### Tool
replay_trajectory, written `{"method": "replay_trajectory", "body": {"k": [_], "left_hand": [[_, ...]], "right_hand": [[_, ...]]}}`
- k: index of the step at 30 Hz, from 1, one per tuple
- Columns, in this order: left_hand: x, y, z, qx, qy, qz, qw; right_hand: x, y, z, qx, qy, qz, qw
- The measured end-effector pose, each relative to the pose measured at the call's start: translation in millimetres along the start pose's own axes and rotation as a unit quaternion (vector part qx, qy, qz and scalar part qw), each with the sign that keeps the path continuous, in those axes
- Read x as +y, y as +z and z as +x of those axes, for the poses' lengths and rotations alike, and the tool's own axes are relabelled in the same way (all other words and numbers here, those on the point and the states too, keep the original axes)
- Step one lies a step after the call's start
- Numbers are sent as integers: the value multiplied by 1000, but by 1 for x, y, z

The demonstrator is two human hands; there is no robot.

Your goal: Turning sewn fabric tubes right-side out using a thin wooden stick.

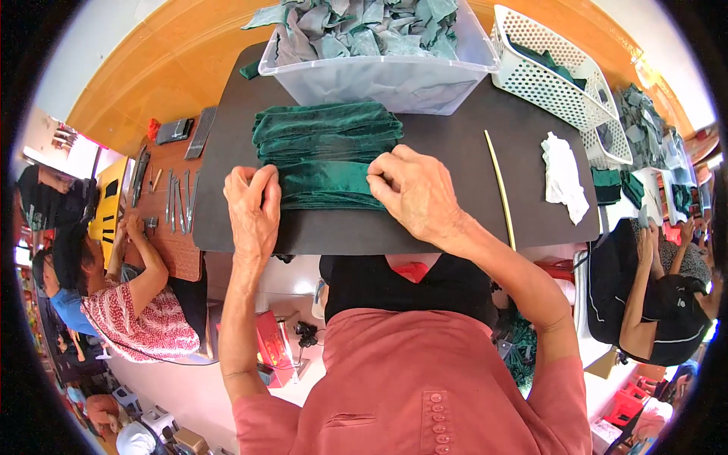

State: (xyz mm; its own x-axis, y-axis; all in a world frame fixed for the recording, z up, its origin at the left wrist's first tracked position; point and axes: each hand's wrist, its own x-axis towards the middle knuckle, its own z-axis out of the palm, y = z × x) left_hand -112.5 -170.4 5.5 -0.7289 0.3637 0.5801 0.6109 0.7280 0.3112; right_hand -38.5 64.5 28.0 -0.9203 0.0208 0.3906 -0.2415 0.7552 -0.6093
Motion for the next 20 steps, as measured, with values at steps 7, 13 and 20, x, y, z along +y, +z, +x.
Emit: {"method": "replay_trajectory", "body": {"k": [7,13,20], "left_hand": [[-5,11,-2,15,-58,-126,990],[1,12,-3,32,-56,-106,992],[-10,17,3,-21,-4,-116,993]], "right_hand": [[3,2,-5,52,-120,-1,991],[14,4,-14,12,-197,-37,980],[21,18,-19,45,-212,-152,964]]}}
